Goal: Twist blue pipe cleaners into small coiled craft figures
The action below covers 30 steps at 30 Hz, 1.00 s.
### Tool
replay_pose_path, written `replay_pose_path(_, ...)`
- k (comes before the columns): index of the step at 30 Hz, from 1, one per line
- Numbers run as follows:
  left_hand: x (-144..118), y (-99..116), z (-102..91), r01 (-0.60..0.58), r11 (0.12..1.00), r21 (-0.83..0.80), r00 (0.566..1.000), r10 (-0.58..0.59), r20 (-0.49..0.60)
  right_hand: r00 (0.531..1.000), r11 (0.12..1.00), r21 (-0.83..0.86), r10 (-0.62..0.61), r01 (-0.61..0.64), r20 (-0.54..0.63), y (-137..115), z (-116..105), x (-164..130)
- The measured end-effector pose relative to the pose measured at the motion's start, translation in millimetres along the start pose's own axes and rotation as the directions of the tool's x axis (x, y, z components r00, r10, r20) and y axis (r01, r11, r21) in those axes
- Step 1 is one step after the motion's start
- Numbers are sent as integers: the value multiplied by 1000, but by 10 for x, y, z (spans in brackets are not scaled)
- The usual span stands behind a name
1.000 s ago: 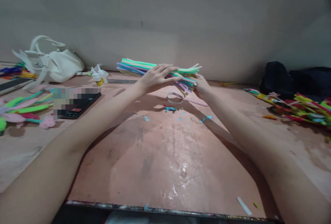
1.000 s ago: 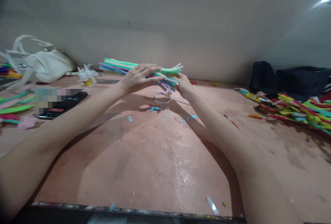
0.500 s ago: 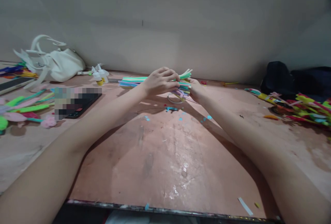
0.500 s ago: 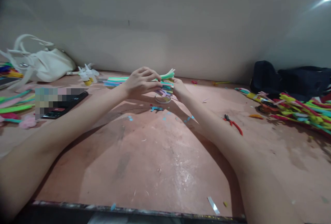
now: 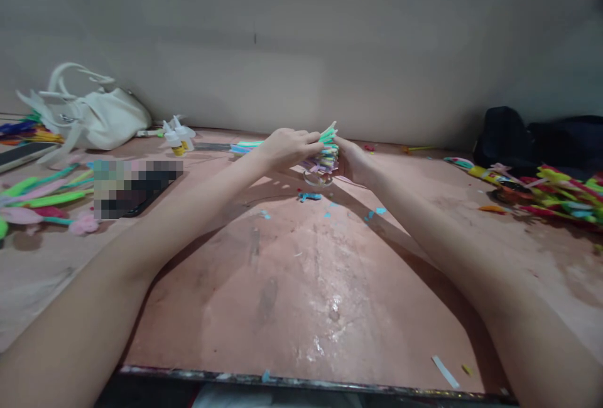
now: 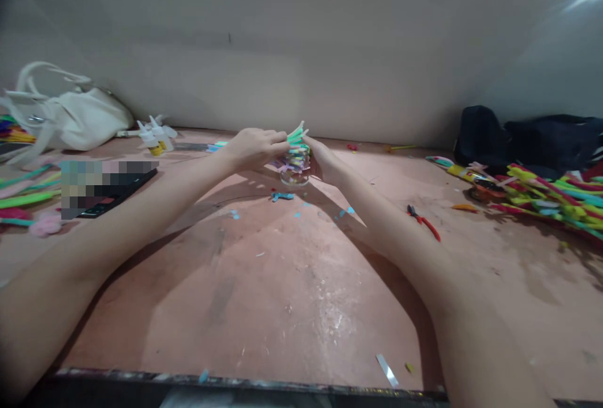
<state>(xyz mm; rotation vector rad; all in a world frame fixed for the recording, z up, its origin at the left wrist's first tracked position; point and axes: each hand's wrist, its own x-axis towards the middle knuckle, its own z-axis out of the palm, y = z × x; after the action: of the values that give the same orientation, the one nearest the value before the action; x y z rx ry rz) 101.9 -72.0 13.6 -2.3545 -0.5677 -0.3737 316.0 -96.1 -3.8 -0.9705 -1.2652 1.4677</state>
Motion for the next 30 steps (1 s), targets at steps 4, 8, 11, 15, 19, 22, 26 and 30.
replay_pose_path(4,-25,-84,-4,176,973,-148,984,-179,-8,978,993,36,-119,115,169,-49,-16,-85)
replay_pose_path(8,-30,-121,-1,244,893,-378,939,-316,-139,930,954,-74,-265,292,253,-42,42,-164)
replay_pose_path(11,-47,-139,-2,188,860,-475,917,-327,-229,910,903,-171,-357,394,214,-16,84,-143)
replay_pose_path(15,-42,-136,0,127,874,-469,891,-309,-334,899,863,-259,-401,435,174,28,94,-42)
replay_pose_path(19,53,-114,-59,84,810,-581,832,-378,-407,886,803,-375,-430,464,176,81,100,56)
replay_pose_path(22,154,-79,-187,-6,684,-730,763,-469,-445,853,661,-582,-510,474,116,153,98,118)
replay_pose_path(26,280,27,-466,-126,418,-899,628,-668,-399,823,589,-716,-567,374,-36,291,49,185)
replay_pose_path(30,359,179,-824,-470,289,-834,530,-664,-528,831,619,-724,-544,304,-117,397,-37,208)
